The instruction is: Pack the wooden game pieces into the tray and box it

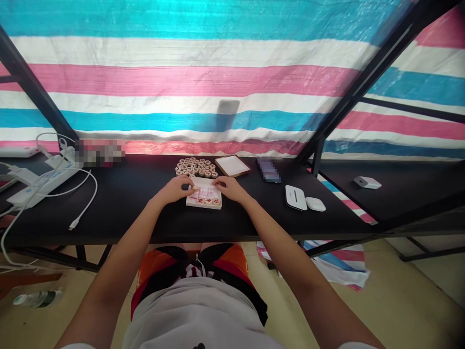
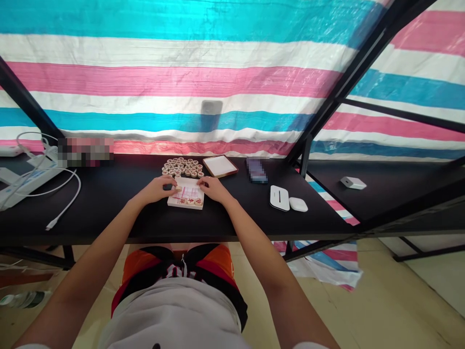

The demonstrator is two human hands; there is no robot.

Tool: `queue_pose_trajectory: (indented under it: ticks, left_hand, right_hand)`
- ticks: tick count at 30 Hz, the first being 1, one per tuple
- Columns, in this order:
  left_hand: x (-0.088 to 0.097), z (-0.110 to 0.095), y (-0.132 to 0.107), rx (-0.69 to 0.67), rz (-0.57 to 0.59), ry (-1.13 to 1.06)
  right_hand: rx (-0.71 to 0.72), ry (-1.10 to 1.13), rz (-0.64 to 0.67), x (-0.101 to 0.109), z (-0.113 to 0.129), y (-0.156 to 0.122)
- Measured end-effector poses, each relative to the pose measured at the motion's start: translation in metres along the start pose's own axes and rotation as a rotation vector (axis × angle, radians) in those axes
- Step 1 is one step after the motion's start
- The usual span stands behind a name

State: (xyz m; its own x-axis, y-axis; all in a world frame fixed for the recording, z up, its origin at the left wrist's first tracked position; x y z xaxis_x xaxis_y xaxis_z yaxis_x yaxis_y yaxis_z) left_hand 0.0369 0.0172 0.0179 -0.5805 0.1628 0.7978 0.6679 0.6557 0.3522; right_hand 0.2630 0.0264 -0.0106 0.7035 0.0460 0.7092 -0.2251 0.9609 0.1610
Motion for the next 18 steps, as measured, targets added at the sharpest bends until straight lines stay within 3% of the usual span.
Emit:
queue_pose_trajectory:
  ticks: [4, 10, 18]
  left_hand:
    - [0.014, 0.015, -0.005, 0.101, -0.136, 0.115]
    - [0.014, 0.037, -0.012, 0.222, -0.013, 0.19]
    - [0.007, 0.025, -0.009, 0.186, 0.017, 0.006]
  right_hand:
    - [-0.007, -0.006, -0.001, -0.001, 0.0, 0.0]
    - [0.006, 0.008, -0.002, 0.0, 0.001, -0.001]
    - [-0.001, 0.0, -0.008, 0.001, -0.002, 0.0]
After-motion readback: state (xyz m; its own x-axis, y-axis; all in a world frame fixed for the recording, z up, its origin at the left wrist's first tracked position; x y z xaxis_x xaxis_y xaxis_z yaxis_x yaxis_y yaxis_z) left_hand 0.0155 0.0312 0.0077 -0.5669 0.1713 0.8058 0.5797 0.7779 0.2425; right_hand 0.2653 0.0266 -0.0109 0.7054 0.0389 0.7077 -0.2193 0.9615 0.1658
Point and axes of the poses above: each hand's wrist, its own y-axis towards the middle knuckle, its own x-axis out of the back of the hand, z = x × y, the point moved 4 cm from there along y, towards the middle knuckle, and after that the axes turned 13 degrees about -x, right-handed, at the moved point
